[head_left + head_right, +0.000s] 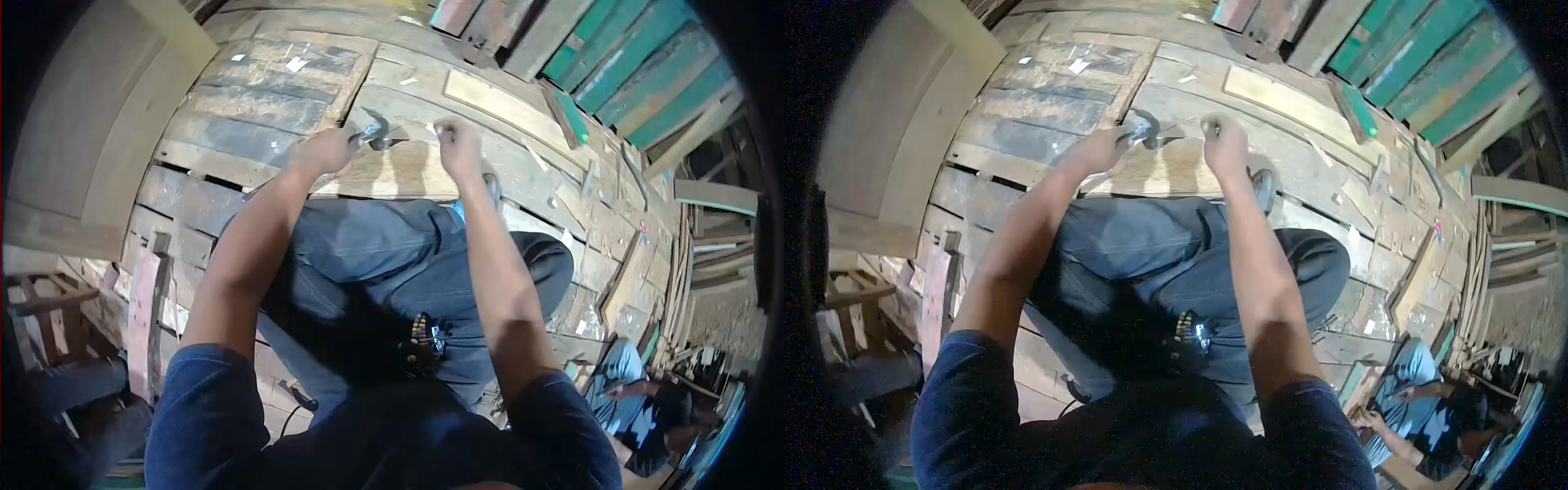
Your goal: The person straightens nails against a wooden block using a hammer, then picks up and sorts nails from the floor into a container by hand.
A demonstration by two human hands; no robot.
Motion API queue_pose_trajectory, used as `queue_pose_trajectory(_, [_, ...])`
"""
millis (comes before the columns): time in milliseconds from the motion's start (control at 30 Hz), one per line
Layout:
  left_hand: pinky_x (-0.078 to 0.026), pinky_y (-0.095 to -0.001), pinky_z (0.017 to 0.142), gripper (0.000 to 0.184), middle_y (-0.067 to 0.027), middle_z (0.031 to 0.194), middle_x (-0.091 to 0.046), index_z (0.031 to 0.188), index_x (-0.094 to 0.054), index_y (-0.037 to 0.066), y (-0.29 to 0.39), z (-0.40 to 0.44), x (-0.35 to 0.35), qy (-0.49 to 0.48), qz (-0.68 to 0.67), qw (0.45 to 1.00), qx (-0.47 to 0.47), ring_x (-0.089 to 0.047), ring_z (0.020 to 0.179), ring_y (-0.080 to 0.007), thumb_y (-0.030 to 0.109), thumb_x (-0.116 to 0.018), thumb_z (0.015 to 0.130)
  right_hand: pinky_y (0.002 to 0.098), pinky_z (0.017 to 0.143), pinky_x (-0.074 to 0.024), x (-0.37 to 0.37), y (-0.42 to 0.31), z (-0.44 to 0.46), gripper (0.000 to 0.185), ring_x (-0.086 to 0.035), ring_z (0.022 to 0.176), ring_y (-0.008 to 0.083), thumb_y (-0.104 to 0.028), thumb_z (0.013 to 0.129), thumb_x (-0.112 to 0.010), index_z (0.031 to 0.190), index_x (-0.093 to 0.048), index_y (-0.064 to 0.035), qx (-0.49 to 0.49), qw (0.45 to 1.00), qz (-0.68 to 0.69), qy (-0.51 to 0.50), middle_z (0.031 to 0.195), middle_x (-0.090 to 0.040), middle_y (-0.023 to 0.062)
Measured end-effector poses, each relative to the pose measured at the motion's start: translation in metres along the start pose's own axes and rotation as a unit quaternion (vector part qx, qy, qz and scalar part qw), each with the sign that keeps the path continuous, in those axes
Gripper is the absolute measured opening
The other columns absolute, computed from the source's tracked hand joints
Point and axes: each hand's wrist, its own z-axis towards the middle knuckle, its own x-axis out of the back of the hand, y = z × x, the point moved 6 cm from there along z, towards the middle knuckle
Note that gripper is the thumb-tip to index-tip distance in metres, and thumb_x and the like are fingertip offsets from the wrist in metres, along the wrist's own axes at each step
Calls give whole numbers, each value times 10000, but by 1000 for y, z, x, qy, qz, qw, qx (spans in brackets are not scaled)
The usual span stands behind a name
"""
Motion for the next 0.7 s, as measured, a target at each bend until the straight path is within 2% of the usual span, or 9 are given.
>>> queue_pose_trajectory(67, [-449, -450, 808, 375, -226, 1009, -614, 1176, -531, 56, 2, 3, 1, -32, -13, 999, 26, -583, 936, -390, 324, -467, 921, 398, 750, -482, -27, 45, -29, 109, -626, 834, 346, -76, 798, -589, 866, -666, -41, -38, 998, -31, -39, 837, -646, 200])
queue_pose_trajectory(133, [-450, -450, 801, 360, -218, 997, -618, 1163, -540, 69, 0, 7, 2, -7, -20, 1000, 22, -587, 921, -385, 327, -464, 924, 395, 867, -435, -38, 51, -51, 141, -594, 917, 337, -86, 767, -610, 876, -662, -12, -84, 991, -89, -45, 915, -631, 205])
queue_pose_trajectory(267, [-453, -442, 790, 348, -206, 976, -624, 1134, -558, 78, -2, 8, -4, -32, -51, 998, 14, -590, 904, -377, 337, -460, 923, 415, 860, -428, -51, 50, -59, 168, -531, 989, 357, -116, 765, -635, 898, -654, -15, -44, 977, -191, -89, 1008, -561, 183])
queue_pose_trajectory(333, [-452, -440, 773, 339, -207, 947, -625, 1120, -565, 83, 4, 8, 4, -30, -3, 999, 31, -591, 884, -377, 338, -461, 922, 415, 865, -423, -58, 62, -58, 160, -528, 985, 348, -105, 752, -647, 880, -651, -9, -35, 982, -171, -74, 1012, -562, 193])
queue_pose_trajectory(400, [-452, -440, 749, 335, -199, 919, -626, 1086, -572, 77, 4, 9, -2, -31, -20, 999, 27, -593, 851, -378, 349, -467, 920, 411, 827, -435, -57, 65, -59, 138, -555, 914, 349, -112, 729, -679, 838, -664, -29, -17, 986, -160, -49, 872, -604, 181])
queue_pose_trajectory(467, [-453, -446, 722, 333, -191, 886, -623, 1050, -575, 72, 19, 8, 6, 17, -48, 998, -30, -593, 819, -376, 360, -475, 916, 391, 812, -445, -53, 62, -57, 134, -568, 888, 333, -106, 725, -679, 834, -671, -29, -20, 988, -146, -50, 852, -611, 172])
queue_pose_trajectory(567, [-458, -459, 729, 310, -196, 854, -614, 1025, -588, 76, 45, 1, 21, 37, -80, 995, -52, -592, 832, -369, 341, -478, 907, 374, 774, -463, -51, 67, -59, 104, -590, 840, 311, -92, 712, -671, 797, -689, -35, -24, 995, -87, -48, 845, -624, 174])
queue_pose_trajectory(667, [-458, -466, 723, 304, -199, 833, -612, 997, -592, 58, 57, -5, 18, 5, -63, 997, -50, -592, 820, -371, 323, -476, 904, 372, 782, -465, -53, 70, -59, 108, -596, 836, 315, -100, 709, -677, 791, -695, -32, -59, 994, -56, -69, 844, -630, 185])
queue_pose_trajectory(700, [-468, -453, 726, 308, -173, 849, -621, 1057, -577, 96, 49, 3, 0, -18, -30, 995, -89, -600, 802, -364, 350, -487, 907, 370, 782, -466, -52, 70, -59, 112, -599, 840, 314, -111, 714, -678, 790, -697, -31, -67, 992, -92, -60, 840, -637, 187])
